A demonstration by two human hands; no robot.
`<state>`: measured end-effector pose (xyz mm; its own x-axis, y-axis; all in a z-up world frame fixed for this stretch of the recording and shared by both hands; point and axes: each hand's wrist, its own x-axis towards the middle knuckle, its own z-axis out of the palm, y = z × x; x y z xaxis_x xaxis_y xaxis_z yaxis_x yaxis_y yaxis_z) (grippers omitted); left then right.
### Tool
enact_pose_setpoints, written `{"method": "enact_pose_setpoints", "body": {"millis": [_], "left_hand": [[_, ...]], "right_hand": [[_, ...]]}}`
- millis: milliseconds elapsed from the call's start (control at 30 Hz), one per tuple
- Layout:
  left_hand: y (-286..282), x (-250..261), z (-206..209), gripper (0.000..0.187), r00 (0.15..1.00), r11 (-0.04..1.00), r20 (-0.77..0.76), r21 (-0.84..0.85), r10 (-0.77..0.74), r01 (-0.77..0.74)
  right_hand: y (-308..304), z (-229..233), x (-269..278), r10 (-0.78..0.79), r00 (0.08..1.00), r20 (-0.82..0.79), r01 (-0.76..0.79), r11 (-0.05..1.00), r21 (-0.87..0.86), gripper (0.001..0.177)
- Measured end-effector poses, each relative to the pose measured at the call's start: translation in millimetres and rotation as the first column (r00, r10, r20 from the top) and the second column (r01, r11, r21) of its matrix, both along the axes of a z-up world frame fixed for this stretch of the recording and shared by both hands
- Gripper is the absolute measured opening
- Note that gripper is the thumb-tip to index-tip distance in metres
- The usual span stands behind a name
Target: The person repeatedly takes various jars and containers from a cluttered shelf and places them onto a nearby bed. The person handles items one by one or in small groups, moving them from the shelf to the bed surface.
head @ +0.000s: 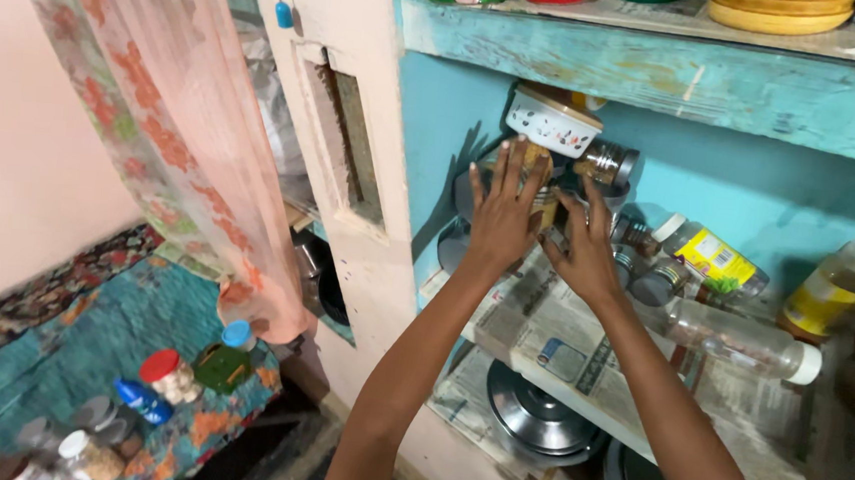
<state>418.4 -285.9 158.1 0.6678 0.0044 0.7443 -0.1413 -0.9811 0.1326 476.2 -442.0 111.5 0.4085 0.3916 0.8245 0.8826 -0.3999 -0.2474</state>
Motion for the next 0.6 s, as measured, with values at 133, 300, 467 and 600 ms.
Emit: {"method": "enact_pose_setpoints", "body": {"millis": [133,300,467,600], "left_hand": [[8,29,14,0.094,0.999,0.998,0.03,0.048,-0.043,0.042],[15,74,31,0.095,0.995,0.995,0.089,0.087,-0.048,0.04],[15,101,35,0.087,0.995,0.991,0.099,0.132,-0.03,0.016],[14,111,28,0.067,0.971,0.974,0.237,0.213,0.027,-0.079]], "right_hand": [[11,4,14,0.017,1.0,0.02,-0.018,0.998,0.061,0.08],[18,12,46,0.023,0.994,-0.109,0.003,0.971,0.238,0.076],[27,22,87,-0.05,0.988,-0.144,0.093,0.945,0.315,0.069],[35,36,106,0.013,0.967,-0.254,0.097,0.904,0.417,0.067]]}}
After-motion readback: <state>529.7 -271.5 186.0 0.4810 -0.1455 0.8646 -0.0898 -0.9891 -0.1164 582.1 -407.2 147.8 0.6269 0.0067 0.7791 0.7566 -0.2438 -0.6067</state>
